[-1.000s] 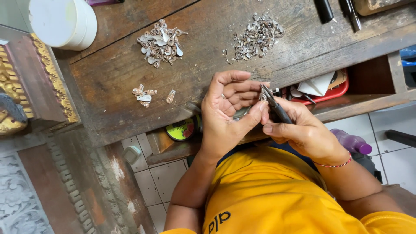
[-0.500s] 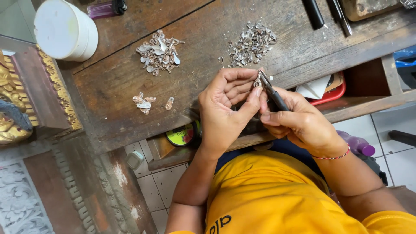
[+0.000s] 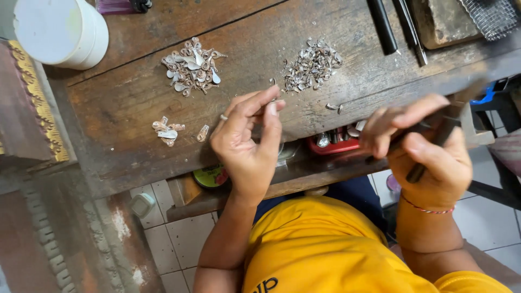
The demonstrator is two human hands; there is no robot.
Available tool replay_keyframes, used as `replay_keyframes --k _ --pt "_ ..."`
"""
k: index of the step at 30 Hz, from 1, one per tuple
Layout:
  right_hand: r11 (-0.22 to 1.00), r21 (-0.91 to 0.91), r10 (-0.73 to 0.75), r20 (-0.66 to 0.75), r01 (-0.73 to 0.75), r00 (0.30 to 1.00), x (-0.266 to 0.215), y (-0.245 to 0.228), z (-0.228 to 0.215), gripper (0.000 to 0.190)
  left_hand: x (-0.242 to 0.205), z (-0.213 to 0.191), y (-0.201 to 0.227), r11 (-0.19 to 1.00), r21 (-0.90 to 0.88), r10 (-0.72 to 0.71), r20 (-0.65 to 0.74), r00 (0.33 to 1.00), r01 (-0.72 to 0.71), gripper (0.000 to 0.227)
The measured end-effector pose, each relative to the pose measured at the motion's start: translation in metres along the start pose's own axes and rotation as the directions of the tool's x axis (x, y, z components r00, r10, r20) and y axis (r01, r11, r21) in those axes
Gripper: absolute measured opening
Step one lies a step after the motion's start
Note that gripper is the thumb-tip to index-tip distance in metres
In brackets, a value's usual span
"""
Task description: Attaching small metal jump rings to jewelry components using pliers at a workbench.
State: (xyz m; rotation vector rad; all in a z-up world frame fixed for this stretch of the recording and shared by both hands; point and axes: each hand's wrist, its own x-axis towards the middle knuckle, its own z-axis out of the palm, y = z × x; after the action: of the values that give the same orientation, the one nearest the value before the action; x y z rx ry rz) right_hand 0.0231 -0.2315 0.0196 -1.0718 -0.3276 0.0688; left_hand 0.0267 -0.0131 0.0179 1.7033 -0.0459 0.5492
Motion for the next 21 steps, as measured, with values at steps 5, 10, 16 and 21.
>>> replay_keyframes --k 5,10,16,21 --pt "0.844 -0.537 -0.007 -0.025 -0.007 1.0 -0.001 -0.021 -0.016 0.018 -0.013 -0.006 -0.011 0.991 -0.136 -0.031 -0.147 0.989 0.011 0.021" --pt "0.462 -0.883 0.285 0.058 -0.084 0.957 0.031 -0.036 0.017 0.014 -0.012 -0.007 -0.011 0.993 -0.114 0.007 -0.163 0.987 -0.026 0.018" --pt "0.368 -0.908 0.139 0.268 0.201 0.953 0.055 -0.035 0.035 0.013 -0.013 -0.009 -0.007 0.996 -0.075 0.027 -0.148 0.989 -0.038 0.017" --pt "0.674 -0.659 -0.457 -0.016 0.334 0.889 0.041 -0.009 -0.002 0.018 -0.011 -0.01 -0.006 0.992 -0.126 -0.003 -0.125 0.992 -0.013 0.017"
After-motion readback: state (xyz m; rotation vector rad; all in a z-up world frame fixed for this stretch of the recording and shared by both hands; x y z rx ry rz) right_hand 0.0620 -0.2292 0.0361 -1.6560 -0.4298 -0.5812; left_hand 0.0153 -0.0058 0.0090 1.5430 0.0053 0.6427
